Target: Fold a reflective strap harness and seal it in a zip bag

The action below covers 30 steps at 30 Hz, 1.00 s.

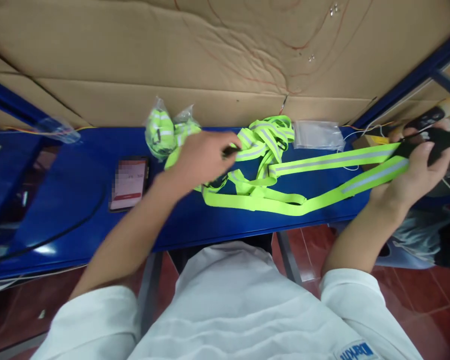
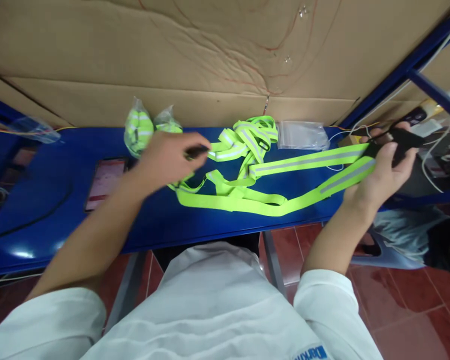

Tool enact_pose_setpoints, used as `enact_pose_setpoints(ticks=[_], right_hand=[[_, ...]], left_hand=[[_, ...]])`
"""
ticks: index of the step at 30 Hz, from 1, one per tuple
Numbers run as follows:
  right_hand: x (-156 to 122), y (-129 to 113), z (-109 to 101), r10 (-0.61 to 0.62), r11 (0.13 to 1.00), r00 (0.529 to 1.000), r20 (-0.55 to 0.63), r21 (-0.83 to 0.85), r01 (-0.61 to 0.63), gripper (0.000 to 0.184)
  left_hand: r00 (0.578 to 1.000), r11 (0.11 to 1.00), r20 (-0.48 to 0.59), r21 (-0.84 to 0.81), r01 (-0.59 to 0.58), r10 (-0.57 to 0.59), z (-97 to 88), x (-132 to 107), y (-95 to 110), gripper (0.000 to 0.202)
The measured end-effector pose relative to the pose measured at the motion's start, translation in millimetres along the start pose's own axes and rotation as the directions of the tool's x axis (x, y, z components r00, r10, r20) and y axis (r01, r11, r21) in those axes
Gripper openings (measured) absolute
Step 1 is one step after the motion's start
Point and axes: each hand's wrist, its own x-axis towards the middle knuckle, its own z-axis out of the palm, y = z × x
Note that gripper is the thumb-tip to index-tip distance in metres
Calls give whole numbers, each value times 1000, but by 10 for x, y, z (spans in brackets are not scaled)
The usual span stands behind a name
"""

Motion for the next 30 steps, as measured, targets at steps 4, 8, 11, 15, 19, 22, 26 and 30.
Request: enact_pose_setpoints(ticks=[4, 8, 11, 15, 19, 22, 26, 30], right_hand=[[-133, -139, -52, -95, 993, 993, -72, -75, 89, 21], [-213, -223, -216, -84, 975, 996, -15, -206, 79, 25], [-239, -199, -351, -86, 966, 993, -82, -252, 63, 30], [-230, 22, -613, -94, 968, 982, -164, -246, 51, 31], [-249, 352, -861, 46, 980, 953, -299, -171, -102, 33], [-258, 540, -926, 103, 982, 909, -403, -106, -158, 36], [-214, 674, -899, 136, 982, 894, -427, -63, -179, 37], [-122, 743, -863, 90, 987, 922, -376, -89, -133, 37]], left_hand=[[907, 893, 380, 323, -314, 182, 806, 100, 296, 20], [883, 868, 449, 376, -324, 135, 992, 70, 336, 21], [904, 982, 424, 138, -127, 58, 798, 139, 141, 27], [920, 792, 354, -508, 338, -165, 406, 275, -200, 36], [867, 410, 460, -766, 496, -189, 214, 224, -371, 53], [829, 336, 545, -762, 553, -127, 271, 123, -377, 56], [866, 760, 415, -455, 464, -280, 446, 62, -389, 36], [963, 957, 162, -162, 240, -214, 530, 53, -415, 25]])
